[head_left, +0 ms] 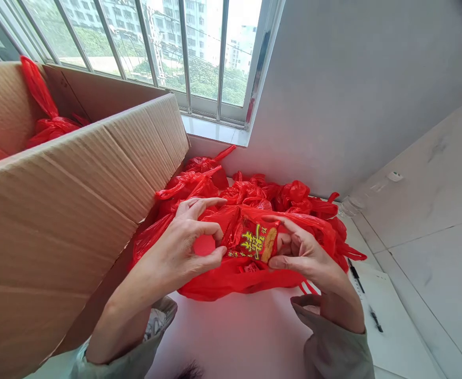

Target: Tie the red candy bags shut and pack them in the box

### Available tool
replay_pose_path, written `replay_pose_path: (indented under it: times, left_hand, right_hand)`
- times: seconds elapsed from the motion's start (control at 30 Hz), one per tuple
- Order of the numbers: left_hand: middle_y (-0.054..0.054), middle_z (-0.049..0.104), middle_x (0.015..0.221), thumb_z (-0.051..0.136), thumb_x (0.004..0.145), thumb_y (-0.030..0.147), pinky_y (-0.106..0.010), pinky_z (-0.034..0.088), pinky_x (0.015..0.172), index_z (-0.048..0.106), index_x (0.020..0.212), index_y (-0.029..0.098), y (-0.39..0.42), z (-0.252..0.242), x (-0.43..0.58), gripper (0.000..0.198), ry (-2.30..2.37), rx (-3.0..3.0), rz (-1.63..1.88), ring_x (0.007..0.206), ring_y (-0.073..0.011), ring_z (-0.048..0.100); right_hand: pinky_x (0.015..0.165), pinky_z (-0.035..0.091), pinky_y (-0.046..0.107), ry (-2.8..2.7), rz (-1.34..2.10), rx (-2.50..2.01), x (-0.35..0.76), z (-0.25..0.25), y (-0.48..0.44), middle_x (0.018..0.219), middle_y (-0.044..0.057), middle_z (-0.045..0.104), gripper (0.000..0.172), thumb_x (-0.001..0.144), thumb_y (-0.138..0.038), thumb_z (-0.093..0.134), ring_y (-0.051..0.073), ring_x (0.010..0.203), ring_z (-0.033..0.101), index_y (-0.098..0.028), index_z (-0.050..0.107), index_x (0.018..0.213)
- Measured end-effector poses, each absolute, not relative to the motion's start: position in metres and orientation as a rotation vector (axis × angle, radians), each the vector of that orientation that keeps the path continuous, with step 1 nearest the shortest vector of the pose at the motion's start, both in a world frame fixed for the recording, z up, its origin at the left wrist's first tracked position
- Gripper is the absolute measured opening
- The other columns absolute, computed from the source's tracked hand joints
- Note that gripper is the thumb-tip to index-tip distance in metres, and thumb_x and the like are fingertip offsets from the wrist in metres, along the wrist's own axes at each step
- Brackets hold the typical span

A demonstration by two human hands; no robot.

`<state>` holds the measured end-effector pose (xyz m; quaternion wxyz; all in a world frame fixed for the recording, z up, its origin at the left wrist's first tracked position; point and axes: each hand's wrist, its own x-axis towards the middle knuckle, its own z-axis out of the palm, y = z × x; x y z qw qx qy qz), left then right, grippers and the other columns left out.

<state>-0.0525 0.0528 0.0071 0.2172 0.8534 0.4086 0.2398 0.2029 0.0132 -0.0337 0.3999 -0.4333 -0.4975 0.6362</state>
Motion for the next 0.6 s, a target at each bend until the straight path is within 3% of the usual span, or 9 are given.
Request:
replay_pose_path:
  times: [0.2, 0.37, 0.47, 0.6]
  left_hand:
    - [-0.003, 0.043, 0.147, 0.062, 0.084, 0.035, -0.065, 0.025, 0.111, 0.068, 0.067, 0.023, 0.053, 0.007, -0.058, 0.021, 1.14, 2.41, 0.548, 0.138, -0.0356, 0.028]
    - [-0.001, 0.046, 0.144, 0.063, 0.085, 0.042, -0.068, 0.021, 0.111, 0.071, 0.07, 0.028, 0.052, 0.007, -0.061, 0.023, 1.147, 2.428, 0.468, 0.141, -0.0375, 0.025]
    - [-0.002, 0.051, 0.141, 0.065, 0.084, 0.041, -0.069, 0.022, 0.11, 0.071, 0.068, 0.028, 0.051, 0.006, -0.059, 0.021, 1.116, 2.423, 0.457, 0.139, -0.0387, 0.027]
    - [-0.004, 0.055, 0.133, 0.068, 0.084, 0.052, -0.071, 0.02, 0.109, 0.069, 0.073, 0.027, 0.051, 0.005, -0.058, 0.028, 1.056, 2.407, 0.422, 0.134, -0.039, 0.033]
  right_hand:
    - [0.07, 0.055, 0.025, -1.307, 1.622, -1.075, 0.21, -0.035, 0.009, 0.076, -0.005, 0.068, 0.053, 0.075, -0.017, 0.079, 0.014, 0.073, 0.07, -0.026, 0.057, 0.122]
    - [0.073, 0.054, 0.023, -1.371, 1.657, -1.093, 0.211, -0.032, 0.009, 0.091, 0.0, 0.07, 0.035, 0.074, -0.026, 0.08, 0.014, 0.082, 0.068, -0.023, 0.065, 0.106]
    - [0.075, 0.055, 0.027, -1.403, 1.433, -1.175, 0.209, -0.028, 0.008, 0.087, 0.002, 0.07, 0.02, 0.082, -0.038, 0.073, 0.017, 0.081, 0.065, -0.023, 0.07, 0.094]
    - [0.073, 0.056, 0.03, -1.357, 1.193, -1.375, 0.198, -0.02, 0.005, 0.082, 0.002, 0.071, 0.02, 0.087, -0.043, 0.065, 0.02, 0.081, 0.065, -0.025, 0.073, 0.081]
